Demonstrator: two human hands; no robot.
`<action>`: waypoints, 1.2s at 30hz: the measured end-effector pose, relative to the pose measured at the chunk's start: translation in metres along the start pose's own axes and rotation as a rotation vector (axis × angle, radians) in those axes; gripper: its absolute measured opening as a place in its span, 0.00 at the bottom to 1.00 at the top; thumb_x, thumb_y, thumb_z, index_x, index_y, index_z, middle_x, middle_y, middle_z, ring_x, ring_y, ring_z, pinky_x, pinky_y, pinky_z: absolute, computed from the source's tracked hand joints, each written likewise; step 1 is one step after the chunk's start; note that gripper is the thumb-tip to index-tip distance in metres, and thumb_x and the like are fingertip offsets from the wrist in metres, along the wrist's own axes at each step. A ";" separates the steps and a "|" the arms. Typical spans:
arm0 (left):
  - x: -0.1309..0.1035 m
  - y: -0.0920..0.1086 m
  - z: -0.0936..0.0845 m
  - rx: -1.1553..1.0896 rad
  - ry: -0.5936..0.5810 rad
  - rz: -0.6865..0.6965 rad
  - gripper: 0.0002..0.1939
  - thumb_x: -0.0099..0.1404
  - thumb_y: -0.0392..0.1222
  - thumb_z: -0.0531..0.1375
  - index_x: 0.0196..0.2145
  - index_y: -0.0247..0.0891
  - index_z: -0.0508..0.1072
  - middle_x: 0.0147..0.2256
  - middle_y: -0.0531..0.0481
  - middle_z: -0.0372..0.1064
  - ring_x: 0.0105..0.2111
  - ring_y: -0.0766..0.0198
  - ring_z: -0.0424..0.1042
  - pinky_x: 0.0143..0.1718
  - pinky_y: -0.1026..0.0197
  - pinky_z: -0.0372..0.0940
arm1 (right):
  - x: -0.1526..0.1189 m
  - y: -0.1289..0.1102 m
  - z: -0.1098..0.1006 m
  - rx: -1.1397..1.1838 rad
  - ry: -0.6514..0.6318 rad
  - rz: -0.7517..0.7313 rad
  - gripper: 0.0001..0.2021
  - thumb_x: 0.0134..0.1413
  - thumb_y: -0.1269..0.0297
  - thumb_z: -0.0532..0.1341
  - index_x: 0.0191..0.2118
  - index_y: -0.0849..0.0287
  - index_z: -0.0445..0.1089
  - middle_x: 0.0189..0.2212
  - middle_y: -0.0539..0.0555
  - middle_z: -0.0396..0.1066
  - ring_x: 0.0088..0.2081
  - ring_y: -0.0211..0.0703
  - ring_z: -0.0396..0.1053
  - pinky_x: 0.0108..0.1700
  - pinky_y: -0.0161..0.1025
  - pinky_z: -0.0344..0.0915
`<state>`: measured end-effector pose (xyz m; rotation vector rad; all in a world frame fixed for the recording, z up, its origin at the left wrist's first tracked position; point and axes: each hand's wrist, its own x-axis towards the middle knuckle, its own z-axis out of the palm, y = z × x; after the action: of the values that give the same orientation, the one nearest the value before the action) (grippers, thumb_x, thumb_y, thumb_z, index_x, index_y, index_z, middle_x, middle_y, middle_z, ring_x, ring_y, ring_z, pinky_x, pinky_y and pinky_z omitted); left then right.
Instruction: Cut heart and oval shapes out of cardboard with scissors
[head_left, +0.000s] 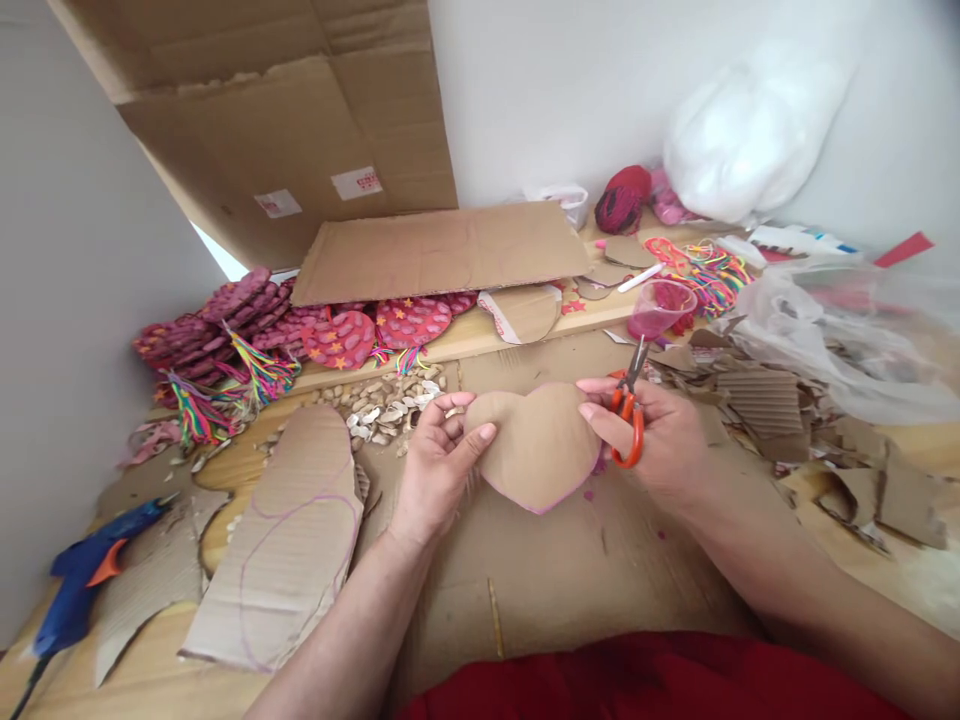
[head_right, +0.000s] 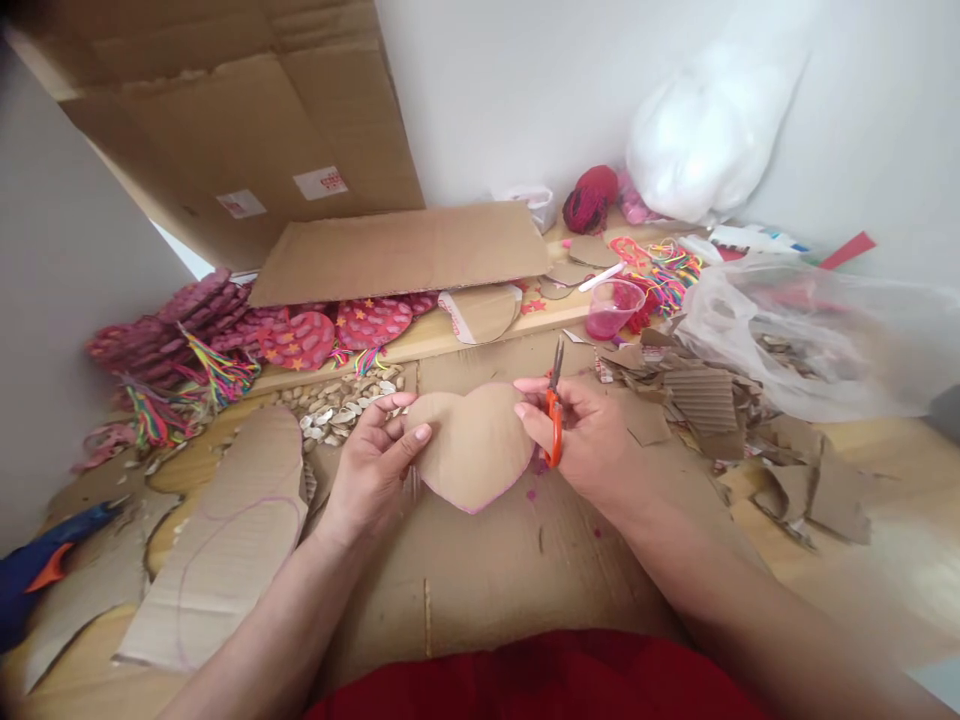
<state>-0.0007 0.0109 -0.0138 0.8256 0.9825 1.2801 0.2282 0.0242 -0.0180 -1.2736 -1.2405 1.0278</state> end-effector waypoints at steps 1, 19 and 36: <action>0.001 0.000 0.000 -0.005 0.002 0.005 0.26 0.57 0.39 0.72 0.49 0.40 0.66 0.35 0.53 0.78 0.33 0.68 0.76 0.35 0.67 0.70 | 0.000 0.000 0.000 0.012 0.013 0.003 0.13 0.53 0.58 0.70 0.44 0.52 0.80 0.28 0.49 0.76 0.21 0.35 0.67 0.22 0.34 0.65; 0.003 0.003 -0.001 -0.016 -0.048 0.048 0.26 0.55 0.37 0.72 0.51 0.40 0.71 0.36 0.52 0.79 0.34 0.68 0.77 0.40 0.65 0.70 | -0.001 -0.014 0.004 0.091 0.041 0.017 0.11 0.48 0.63 0.72 0.40 0.52 0.80 0.27 0.48 0.73 0.21 0.34 0.64 0.21 0.34 0.64; 0.003 0.003 0.001 -0.003 -0.010 0.057 0.26 0.54 0.40 0.73 0.48 0.40 0.68 0.33 0.53 0.79 0.31 0.67 0.76 0.37 0.64 0.69 | 0.000 -0.018 0.007 0.090 0.093 0.045 0.11 0.46 0.64 0.73 0.38 0.51 0.80 0.27 0.48 0.74 0.20 0.35 0.64 0.19 0.35 0.65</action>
<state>-0.0004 0.0145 -0.0112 0.8622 0.9542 1.3246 0.2193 0.0239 -0.0007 -1.2704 -1.0877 1.0328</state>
